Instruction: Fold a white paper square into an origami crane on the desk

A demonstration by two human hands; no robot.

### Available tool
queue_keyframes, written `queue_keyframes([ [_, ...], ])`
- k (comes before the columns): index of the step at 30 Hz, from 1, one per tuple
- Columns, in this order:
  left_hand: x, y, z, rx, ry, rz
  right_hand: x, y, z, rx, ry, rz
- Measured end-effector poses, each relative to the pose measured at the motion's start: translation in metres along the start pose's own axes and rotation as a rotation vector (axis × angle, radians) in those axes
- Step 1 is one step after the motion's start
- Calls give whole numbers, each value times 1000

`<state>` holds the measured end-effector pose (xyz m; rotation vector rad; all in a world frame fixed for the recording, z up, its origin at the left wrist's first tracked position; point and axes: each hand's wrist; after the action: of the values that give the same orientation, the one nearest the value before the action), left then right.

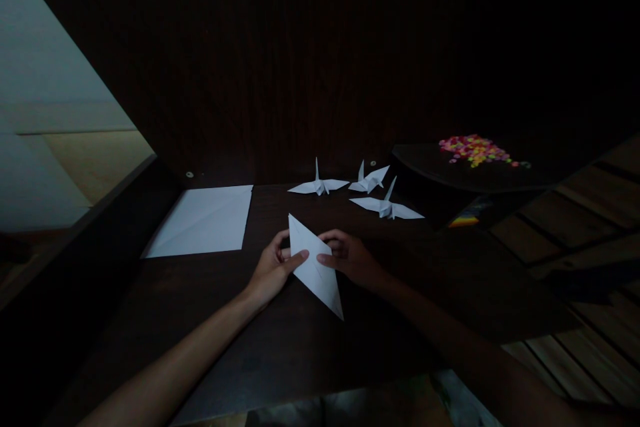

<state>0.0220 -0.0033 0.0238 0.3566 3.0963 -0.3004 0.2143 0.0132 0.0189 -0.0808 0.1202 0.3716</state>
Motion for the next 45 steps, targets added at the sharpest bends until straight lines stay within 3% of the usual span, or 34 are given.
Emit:
queue_keyframes([
  [3, 3, 4, 5, -80, 28, -79, 4, 1, -1, 14, -72, 19],
  [6, 10, 8, 9, -246, 146, -215, 10, 1, 0, 67, -197, 55],
  [10, 19, 6, 9, -488, 707, -406, 14, -1, 1, 151, -420, 94],
  [13, 17, 0, 6, -630, 995, -232, 13, -2, -2, 228, -614, 105],
  [17, 7, -6, 8, -734, 1094, -27, 12, -2, -9, 391, -815, 147],
  [24, 8, -4, 12, -737, 1176, -3, 12, 0, -14, 508, -915, 41],
  [32, 6, -5, 11, -734, 1246, -39, 14, 3, -17, 473, -906, 28],
  [40, 4, -4, 7, -689, 1210, 19, 8, 3, -22, 396, -943, 30],
  [45, 4, -4, 9, -670, 1169, -23, 5, 1, -19, 422, -915, 8],
])
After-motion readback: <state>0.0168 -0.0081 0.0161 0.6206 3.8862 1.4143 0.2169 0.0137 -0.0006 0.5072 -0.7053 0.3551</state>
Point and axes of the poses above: each hand's wrist, its own y-axis towards the middle knuckle, its own x-axis out of the back of the hand, z = x × y, and after that the axes turned 14 degrees about y, right-handed
